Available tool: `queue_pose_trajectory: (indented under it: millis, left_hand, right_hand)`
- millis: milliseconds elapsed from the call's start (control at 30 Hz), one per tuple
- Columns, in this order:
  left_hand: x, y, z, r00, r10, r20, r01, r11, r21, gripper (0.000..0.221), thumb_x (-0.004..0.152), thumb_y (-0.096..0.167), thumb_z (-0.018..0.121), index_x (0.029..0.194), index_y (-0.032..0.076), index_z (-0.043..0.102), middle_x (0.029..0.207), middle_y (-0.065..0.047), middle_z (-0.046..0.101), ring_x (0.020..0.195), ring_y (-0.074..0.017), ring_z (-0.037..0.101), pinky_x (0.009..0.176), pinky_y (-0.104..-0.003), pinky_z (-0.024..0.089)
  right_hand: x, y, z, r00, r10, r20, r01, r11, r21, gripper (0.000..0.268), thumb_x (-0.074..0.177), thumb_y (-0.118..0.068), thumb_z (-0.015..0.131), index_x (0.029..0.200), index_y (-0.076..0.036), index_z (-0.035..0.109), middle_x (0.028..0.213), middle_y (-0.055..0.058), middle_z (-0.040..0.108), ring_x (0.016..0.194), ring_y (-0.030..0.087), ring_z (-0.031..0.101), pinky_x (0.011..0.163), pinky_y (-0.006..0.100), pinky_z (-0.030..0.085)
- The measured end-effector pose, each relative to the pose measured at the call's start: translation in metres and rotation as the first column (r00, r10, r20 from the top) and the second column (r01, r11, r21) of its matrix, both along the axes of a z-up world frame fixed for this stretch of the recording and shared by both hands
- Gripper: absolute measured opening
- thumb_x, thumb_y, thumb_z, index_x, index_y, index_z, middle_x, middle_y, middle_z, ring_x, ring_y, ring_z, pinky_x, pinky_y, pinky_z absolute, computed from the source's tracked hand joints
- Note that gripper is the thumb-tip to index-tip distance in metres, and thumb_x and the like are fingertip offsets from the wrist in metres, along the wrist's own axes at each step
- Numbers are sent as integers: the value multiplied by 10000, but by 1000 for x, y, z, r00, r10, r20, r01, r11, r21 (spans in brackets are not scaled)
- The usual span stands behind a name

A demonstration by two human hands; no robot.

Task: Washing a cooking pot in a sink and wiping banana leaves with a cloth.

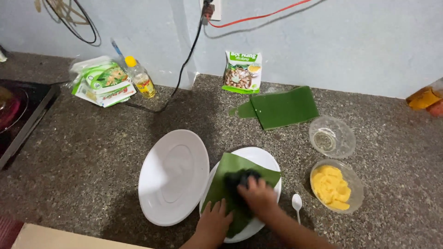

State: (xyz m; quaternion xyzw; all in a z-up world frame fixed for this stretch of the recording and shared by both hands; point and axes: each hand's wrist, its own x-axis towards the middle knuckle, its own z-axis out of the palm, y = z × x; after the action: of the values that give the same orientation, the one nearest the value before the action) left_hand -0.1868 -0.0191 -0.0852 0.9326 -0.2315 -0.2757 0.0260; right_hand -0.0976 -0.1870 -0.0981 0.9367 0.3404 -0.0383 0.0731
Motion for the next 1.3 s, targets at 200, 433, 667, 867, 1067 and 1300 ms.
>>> queue_pose_trajectory:
  millis: [200, 433, 667, 867, 1067, 1300]
  left_hand:
    - [18, -2, 54, 935, -45, -353, 85, 992, 98, 592, 975, 320, 385, 1485, 176, 124, 1502, -219, 18, 1360, -380, 106, 1099, -546, 137]
    - [12, 7, 66, 925, -120, -359, 152, 986, 62, 1006, 694, 724, 250, 1496, 159, 32, 1514, -203, -36, 1380, -378, 35, 1103, -569, 25]
    - [-36, 28, -78, 686, -22, 727, 340, 894, -293, 332, 834, 218, 658, 1152, 133, 619, 1002, -209, 639, 830, -353, 606, 796, -586, 446]
    - [-37, 37, -69, 643, 72, 762, 397, 820, -412, 246, 671, 27, 687, 869, 170, 663, 708, -10, 641, 667, -217, 582, 701, -423, 456]
    - [-26, 50, -48, 812, 271, 516, 154, 755, -638, 344, 707, 128, 657, 1020, 266, 694, 901, -12, 700, 741, -265, 659, 549, -412, 503]
    - [-3, 38, 102, 39, 652, -757, -645, -562, -517, 265, 917, 192, 517, 965, -29, 655, 906, -118, 646, 845, -203, 563, 737, -319, 449]
  right_hand:
    - [60, -22, 55, 952, -283, -113, 264, 951, -160, 422, 881, -77, 406, 1270, -241, 396, 1173, 167, 416, 985, 416, 474, 696, 494, 536]
    - [36, -22, 106, 935, -334, -122, 348, 930, 122, 629, 733, -235, 719, 1296, -241, 437, 1213, 166, 475, 1053, 387, 500, 797, 493, 541]
    - [9, -50, 128, 848, -501, -173, 529, 783, 327, 593, 692, -276, 758, 1238, -246, 528, 1199, 126, 537, 1065, 331, 540, 849, 514, 543]
    - [-2, -80, 117, 811, -551, -199, 579, 702, 416, 654, 643, -237, 758, 1254, -255, 525, 1014, 103, 543, 954, 297, 540, 679, 446, 536]
    - [-10, -79, 161, 738, -583, -341, 664, 535, 523, 647, 637, -161, 771, 1241, -226, 549, 1156, 103, 541, 1056, 319, 543, 901, 508, 491]
    - [-9, -91, 205, 672, -661, -333, 647, 306, 699, 614, 648, -24, 721, 1233, -111, 559, 1196, 138, 517, 1083, 303, 497, 912, 507, 461]
